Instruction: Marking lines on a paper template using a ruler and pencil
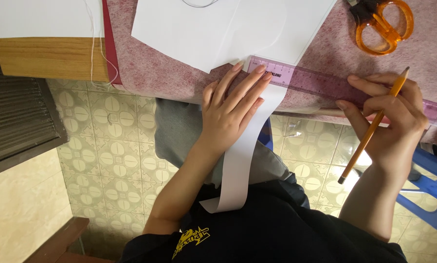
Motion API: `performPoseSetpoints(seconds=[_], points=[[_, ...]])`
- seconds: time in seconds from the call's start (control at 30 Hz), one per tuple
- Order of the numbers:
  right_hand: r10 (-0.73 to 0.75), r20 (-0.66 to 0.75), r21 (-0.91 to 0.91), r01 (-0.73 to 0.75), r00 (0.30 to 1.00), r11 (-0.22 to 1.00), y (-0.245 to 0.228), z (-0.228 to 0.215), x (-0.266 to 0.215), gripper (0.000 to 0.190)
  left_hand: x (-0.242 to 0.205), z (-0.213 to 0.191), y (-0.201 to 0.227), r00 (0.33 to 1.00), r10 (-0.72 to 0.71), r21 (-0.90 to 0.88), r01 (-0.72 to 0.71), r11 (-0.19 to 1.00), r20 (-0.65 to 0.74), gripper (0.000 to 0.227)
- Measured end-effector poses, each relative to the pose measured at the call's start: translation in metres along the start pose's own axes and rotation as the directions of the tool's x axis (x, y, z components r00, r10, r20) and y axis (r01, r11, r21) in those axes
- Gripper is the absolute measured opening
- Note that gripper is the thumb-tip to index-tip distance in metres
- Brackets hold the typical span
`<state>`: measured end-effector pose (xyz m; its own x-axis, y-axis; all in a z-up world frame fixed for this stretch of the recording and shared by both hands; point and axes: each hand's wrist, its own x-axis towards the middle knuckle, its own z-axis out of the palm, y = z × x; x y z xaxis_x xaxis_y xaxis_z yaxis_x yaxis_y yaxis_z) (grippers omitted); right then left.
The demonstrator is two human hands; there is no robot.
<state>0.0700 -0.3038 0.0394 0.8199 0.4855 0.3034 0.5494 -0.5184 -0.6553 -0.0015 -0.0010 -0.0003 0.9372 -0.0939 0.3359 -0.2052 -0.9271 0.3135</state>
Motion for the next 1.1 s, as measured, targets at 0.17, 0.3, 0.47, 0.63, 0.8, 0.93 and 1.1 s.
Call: performPoseSetpoints(seconds=[0.17, 0.3, 0.47, 0.63, 0.8, 0.93, 1.1], points=[[-0.020, -0.021, 0.017, 0.021, 1.000, 1.000, 0.003, 0.001, 0.000, 0.050, 0.000, 0.001, 0.000, 1.000, 0.003, -0.022, -0.004, 1.000, -0.018, 0.034], [-0.027, -0.024, 0.019, 0.027, 0.999, 0.999, 0.005, 0.002, -0.001, 0.050, -0.001, 0.002, 0.000, 1.000, -0.009, -0.033, 0.009, 0.999, -0.007, 0.034], [-0.046, 0.004, 0.011, 0.046, 0.999, 0.999, 0.002, -0.001, 0.001, 0.046, -0.004, 0.005, -0.001, 0.999, -0.013, -0.057, 0.012, 0.998, -0.030, 0.034], [-0.042, 0.023, -0.039, 0.043, 0.999, 0.998, -0.004, -0.002, 0.004, 0.045, -0.005, 0.006, -0.002, 0.999, -0.011, -0.084, 0.009, 0.996, -0.030, 0.036], [-0.028, 0.039, -0.041, 0.029, 0.999, 0.999, -0.007, -0.001, 0.005, 0.045, -0.004, 0.003, -0.003, 0.999, -0.014, -0.113, 0.009, 0.994, -0.038, 0.037], [0.013, 0.037, -0.009, -0.012, 0.999, 1.000, -0.008, -0.001, 0.005, 0.045, -0.004, 0.002, -0.003, 0.999, 0.001, -0.115, -0.006, 0.993, -0.043, 0.037], [-0.015, 0.037, 0.011, 0.014, 0.999, 1.000, -0.001, -0.001, 0.005, 0.042, -0.006, 0.004, -0.006, 0.999, 0.016, -0.123, -0.021, 0.992, -0.042, 0.039]])
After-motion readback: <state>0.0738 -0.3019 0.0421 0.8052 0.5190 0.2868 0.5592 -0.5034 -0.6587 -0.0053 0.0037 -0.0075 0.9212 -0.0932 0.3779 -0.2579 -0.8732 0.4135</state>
